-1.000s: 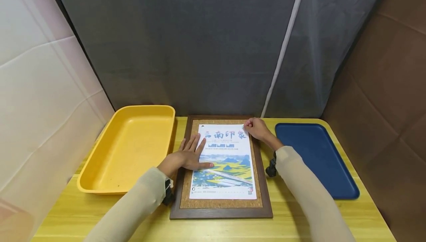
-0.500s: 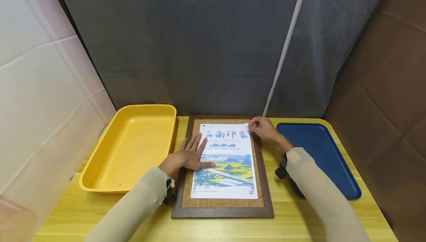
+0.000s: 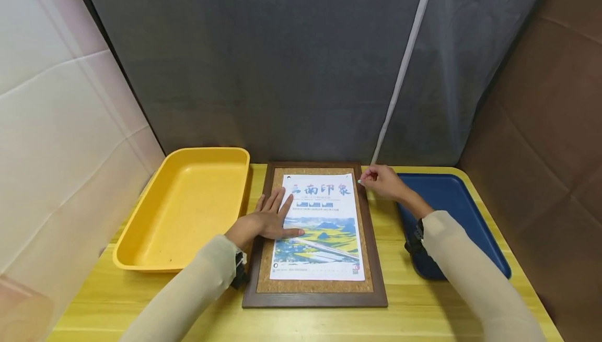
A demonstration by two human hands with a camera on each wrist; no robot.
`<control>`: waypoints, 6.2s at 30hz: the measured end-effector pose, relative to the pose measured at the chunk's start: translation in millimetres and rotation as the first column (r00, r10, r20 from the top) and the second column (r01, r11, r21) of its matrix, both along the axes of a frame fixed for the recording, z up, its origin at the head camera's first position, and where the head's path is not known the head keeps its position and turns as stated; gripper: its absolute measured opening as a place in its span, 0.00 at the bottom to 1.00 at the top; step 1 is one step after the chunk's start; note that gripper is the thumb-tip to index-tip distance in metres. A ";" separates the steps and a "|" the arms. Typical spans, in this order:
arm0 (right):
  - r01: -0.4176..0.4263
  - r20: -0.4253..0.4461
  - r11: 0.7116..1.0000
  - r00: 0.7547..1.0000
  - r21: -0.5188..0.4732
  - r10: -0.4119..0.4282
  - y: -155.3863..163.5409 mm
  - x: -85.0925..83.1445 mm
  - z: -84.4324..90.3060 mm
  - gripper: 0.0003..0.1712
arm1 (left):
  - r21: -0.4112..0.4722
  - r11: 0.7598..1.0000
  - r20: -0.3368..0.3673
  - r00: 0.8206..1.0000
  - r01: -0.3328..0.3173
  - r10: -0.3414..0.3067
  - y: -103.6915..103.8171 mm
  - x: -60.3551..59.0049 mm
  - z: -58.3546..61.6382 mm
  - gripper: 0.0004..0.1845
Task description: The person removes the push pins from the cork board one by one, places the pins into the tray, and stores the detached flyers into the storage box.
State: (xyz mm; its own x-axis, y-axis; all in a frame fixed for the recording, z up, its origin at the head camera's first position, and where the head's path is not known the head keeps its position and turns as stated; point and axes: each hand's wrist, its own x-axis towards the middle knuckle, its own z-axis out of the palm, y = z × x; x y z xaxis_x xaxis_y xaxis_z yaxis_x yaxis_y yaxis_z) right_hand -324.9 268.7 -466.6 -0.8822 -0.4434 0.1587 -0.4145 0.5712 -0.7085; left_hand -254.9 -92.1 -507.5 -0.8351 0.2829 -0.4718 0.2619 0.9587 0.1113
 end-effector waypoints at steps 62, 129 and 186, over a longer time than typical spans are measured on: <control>0.121 0.091 0.971 0.986 0.204 -0.142 112.8 16.7 -32.3 0.05 | 0.026 1.000 -0.006 1.000 -0.007 0.007 -3.8 3.6 -0.7 0.64; -0.062 -0.119 0.995 0.990 0.074 0.071 -20.9 3.2 4.7 0.06 | 0.018 1.000 -0.032 0.999 -0.001 0.002 -4.3 0.4 -2.8 0.65; -0.101 -0.023 0.994 0.995 0.040 0.102 -166.3 -34.0 -19.0 0.07 | -0.005 1.000 -0.050 0.999 -0.013 0.013 -2.7 3.9 -2.6 0.65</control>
State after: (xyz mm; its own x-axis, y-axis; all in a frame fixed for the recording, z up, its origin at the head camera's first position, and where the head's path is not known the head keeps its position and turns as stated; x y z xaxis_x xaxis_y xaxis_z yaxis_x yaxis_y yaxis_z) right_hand -358.9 102.4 -485.6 -0.8284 -0.5364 0.1613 -0.4890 0.5524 -0.6751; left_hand -251.0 -94.8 -510.1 -0.8611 0.2695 -0.4311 0.2542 0.9626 0.0939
